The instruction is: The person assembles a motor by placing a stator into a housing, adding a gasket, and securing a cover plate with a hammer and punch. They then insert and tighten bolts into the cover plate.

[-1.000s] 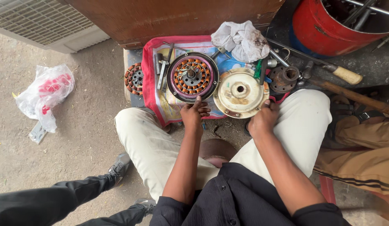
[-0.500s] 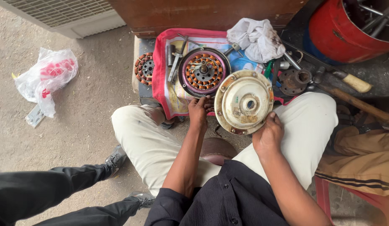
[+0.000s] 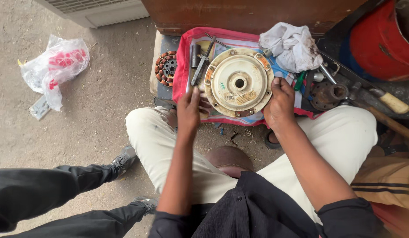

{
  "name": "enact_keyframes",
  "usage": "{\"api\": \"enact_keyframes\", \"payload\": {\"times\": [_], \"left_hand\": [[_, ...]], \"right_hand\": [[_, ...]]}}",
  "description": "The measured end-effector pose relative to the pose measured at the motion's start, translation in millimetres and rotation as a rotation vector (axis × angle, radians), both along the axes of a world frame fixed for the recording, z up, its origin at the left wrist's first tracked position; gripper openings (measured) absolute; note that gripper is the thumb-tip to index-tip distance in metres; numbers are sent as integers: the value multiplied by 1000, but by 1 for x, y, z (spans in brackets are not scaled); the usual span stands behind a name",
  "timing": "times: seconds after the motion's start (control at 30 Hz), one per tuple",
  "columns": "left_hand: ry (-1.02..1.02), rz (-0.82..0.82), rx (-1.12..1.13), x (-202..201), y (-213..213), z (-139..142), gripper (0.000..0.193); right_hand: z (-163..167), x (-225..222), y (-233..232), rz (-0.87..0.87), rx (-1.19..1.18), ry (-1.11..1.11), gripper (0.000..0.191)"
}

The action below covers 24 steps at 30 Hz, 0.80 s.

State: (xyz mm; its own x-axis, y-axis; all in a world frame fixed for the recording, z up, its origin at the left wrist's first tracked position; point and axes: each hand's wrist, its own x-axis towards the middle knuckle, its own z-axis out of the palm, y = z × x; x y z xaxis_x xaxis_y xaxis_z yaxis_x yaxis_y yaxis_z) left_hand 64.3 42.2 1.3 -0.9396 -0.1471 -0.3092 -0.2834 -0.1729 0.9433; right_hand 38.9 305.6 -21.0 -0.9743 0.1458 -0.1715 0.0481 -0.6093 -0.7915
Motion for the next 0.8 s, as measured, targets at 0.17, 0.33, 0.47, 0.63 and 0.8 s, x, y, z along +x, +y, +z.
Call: {"api": "enact_keyframes", "payload": {"times": [0.17,0.33,0.47,0.63,0.8], "left_hand": [[112,-121,-10,-31,-6,12,46],[109,-105,17,-47,-5,3,41],[11,-98,-118,-59,-7,1,37],[-86,-124,-294,-67,-5,2,37],[-51,-116,-385,-70,-2,-3,38]], "right_hand": [[-12,-12,-10,-31,2,-92,16],[-15,-22,-6,16,-23,-76,14],[-24,-29,0,55,81,-121,17],[-35,-34,9,54,492,-243,17],[-37,-35,7,82,852,-115,22]]}}
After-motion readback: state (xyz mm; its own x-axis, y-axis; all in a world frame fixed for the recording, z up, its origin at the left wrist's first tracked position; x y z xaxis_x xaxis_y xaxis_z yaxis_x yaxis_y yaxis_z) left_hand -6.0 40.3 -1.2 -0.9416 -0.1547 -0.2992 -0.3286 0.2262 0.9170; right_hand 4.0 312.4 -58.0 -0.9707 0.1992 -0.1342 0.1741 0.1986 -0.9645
